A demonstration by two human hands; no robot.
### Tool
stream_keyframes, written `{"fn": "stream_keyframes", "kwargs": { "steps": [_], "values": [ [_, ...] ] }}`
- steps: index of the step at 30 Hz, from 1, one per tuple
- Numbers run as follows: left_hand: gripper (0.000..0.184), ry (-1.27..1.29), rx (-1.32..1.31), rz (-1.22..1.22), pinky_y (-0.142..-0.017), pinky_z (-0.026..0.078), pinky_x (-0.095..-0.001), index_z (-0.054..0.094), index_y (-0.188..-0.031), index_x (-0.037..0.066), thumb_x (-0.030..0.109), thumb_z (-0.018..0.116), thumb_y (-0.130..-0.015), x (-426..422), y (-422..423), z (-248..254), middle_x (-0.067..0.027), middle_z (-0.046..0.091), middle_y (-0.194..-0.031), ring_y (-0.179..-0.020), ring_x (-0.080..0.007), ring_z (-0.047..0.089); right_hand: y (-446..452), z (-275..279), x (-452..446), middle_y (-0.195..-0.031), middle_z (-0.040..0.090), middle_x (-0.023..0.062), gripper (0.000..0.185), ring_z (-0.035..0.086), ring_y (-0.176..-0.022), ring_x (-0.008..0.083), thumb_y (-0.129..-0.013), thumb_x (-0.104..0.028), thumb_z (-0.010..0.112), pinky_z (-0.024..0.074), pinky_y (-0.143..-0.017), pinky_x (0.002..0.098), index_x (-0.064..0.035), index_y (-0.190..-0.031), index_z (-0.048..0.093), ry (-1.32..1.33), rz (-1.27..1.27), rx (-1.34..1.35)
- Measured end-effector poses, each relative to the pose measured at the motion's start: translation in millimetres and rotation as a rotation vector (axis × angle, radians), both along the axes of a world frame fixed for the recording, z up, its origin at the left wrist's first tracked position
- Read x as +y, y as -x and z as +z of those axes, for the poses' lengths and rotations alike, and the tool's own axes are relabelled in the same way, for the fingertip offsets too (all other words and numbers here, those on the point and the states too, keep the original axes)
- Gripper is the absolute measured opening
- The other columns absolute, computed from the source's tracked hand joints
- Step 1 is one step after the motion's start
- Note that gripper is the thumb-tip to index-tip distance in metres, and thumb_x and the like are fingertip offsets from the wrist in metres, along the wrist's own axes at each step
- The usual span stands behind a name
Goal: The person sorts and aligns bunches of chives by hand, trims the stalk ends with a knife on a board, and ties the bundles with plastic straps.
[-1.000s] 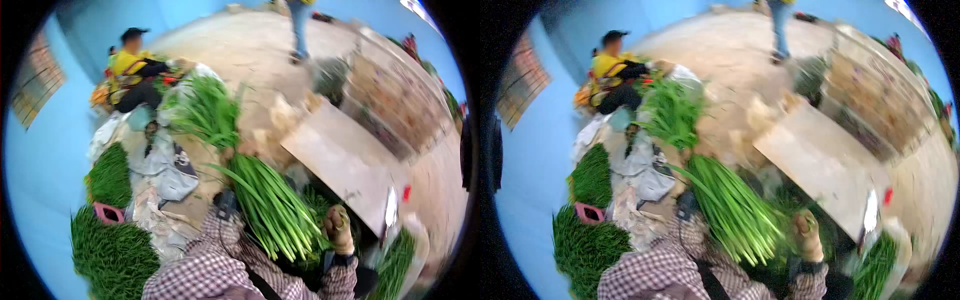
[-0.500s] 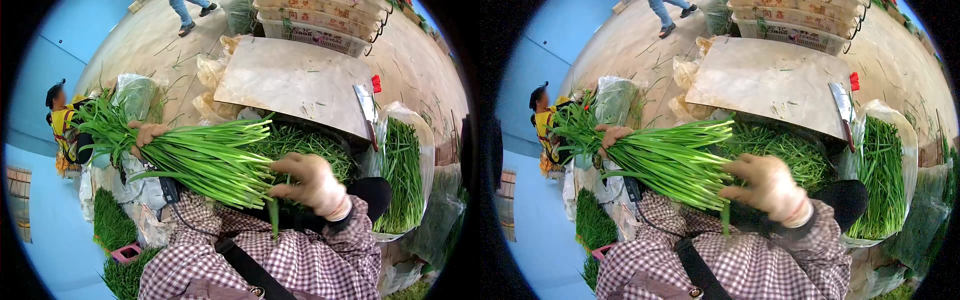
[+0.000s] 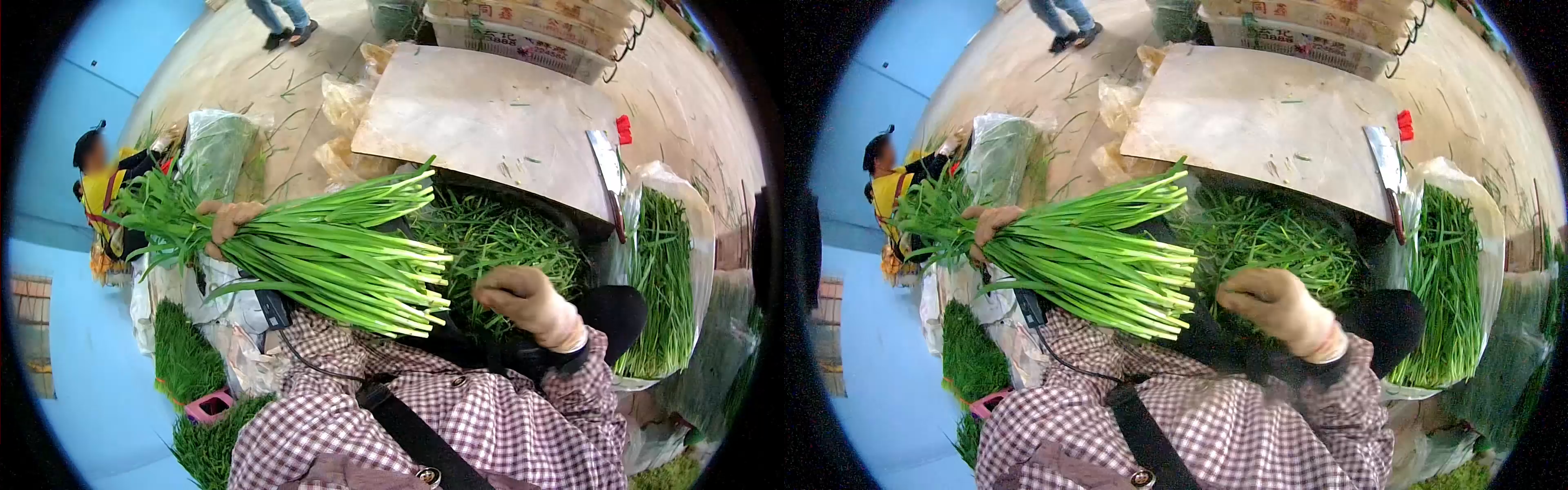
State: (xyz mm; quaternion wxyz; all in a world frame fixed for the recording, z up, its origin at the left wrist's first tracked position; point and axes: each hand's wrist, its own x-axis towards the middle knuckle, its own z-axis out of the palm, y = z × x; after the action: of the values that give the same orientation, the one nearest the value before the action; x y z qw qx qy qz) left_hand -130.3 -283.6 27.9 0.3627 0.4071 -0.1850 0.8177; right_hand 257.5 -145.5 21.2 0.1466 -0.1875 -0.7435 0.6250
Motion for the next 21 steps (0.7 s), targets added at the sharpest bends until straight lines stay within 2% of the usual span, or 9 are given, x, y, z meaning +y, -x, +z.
{"fn": "stream_keyframes", "kwargs": {
  "steps": [5,7,9,11,14,16,19,20,21],
  "values": [
    [0.051,0.056,0.015,0.039,-0.099,0.04,-0.0311,0.048,-0.133,0.013,0.018,0.071,-0.088,4.0,-16.9,15.9,0.0118,0.048,-0.076,-0.078,-0.0049,0.05,62.5,22.4,-13.5,-0.085,0.066,0.0161,0.034,0.065,-0.079,0.0342,-0.089,-0.04,0.063,0.0519,-0.071,0.0414,-0.0075,-0.093,0.072,-0.402,0.009,-0.243],
    [0.058,0.041,0.116,0.063,-0.096,0.041,-0.0292,0.046,-0.135,0.013,0.019,0.073,-0.084,4.9,-20.9,27.3,0.0104,0.055,-0.079,-0.082,-0.006,0.054,82.2,26.5,-17.2,-0.087,0.067,0.0165,0.038,0.065,-0.08,0.0347,-0.088,-0.043,0.064,0.0517,-0.071,0.0412,-0.006,-0.092,0.072,-0.17,-0.041,-0.411],
    [0.062,-0.011,0.333,0.059,-0.095,0.042,-0.0283,0.045,-0.137,0.013,0.02,0.074,-0.082,9.0,-12.6,37.9,0.0096,0.058,-0.08,-0.085,-0.0068,0.056,88.4,16.1,-24.4,-0.089,0.066,0.0167,0.034,0.065,-0.081,0.0333,-0.088,-0.038,0.066,0.0513,-0.073,0.0399,-0.0049,-0.091,0.072,-0.045,-0.084,-0.293],
    [0.066,-0.07,0.373,0.04,-0.093,0.043,-0.028,0.045,-0.138,0.012,0.021,0.073,-0.079,10.6,-11.0,42.7,0.0085,0.063,-0.082,-0.086,-0.0081,0.059,92.0,2.0,-27.8,-0.086,0.065,0.0135,0.028,0.064,-0.079,0.0273,-0.088,-0.03,0.068,0.0503,-0.072,0.0372,-0.0023,-0.092,0.07,-0.06,-0.093,-0.198],
    [0.065,-0.08,0.432,0.061,-0.093,0.044,-0.0289,0.045,-0.138,0.012,0.021,0.071,-0.079,6.0,-6.3,48.3,0.0079,0.063,-0.08,-0.082,-0.0085,0.061,73.1,-5.1,-23.4,-0.084,0.062,0.0079,0.023,0.06,-0.078,0.0187,-0.087,-0.022,0.069,0.0483,-0.072,0.0324,-0.0003,-0.093,0.067,0.271,-0.01,-0.065],
    [0.065,-0.103,0.396,0.076,-0.093,0.044,-0.0293,0.045,-0.137,0.011,0.021,0.071,-0.079,-0.5,0.6,44.1,0.0075,0.063,-0.08,-0.082,-0.0085,0.061,40.9,-10.2,-10.6,-0.084,0.059,0.0038,0.017,0.051,-0.074,0.0131,-0.089,-0.018,0.067,0.0429,-0.068,0.0284,-0.0013,-0.091,0.063,0.218,0.08,0.118],
    [0.063,-0.094,0.283,0.143,-0.093,0.047,-0.0311,0.046,-0.132,0.006,0.022,0.075,-0.078,-14.5,-0.9,41.2,0.0056,0.069,-0.081,-0.085,-0.0097,0.066,-28.7,-38.6,15.3,-0.083,0.059,0.0021,0.019,0.053,-0.077,0.0136,-0.091,-0.02,0.063,0.0433,-0.071,0.0279,-0.0012,-0.091,0.065,0.495,-0.146,-0.171],
    [0.063,-0.096,0.287,0.155,-0.092,0.047,-0.0309,0.046,-0.132,0.005,0.021,0.075,-0.078,-18.8,3.6,38.9,0.0058,0.069,-0.081,-0.084,-0.0095,0.066,-48.9,-52.3,34.5,-0.085,0.063,0.0011,0.022,0.056,-0.084,0.0115,-0.088,-0.024,0.067,0.0466,-0.075,0.0276,-0.0029,-0.097,0.067,0.503,-0.023,-0.253],
    [0.063,-0.093,0.288,0.166,-0.092,0.047,-0.0307,0.046,-0.132,0.005,0.021,0.076,-0.079,-22.5,4.8,38.1,0.0059,0.069,-0.081,-0.083,-0.0093,0.066,-51.0,-58.9,46.5,-0.086,0.066,0.0051,0.029,0.063,-0.089,0.0158,-0.083,-0.026,0.073,0.0507,-0.077,0.0301,-0.0056,-0.103,0.068,0.202,0.101,-0.431]
  ]
}}
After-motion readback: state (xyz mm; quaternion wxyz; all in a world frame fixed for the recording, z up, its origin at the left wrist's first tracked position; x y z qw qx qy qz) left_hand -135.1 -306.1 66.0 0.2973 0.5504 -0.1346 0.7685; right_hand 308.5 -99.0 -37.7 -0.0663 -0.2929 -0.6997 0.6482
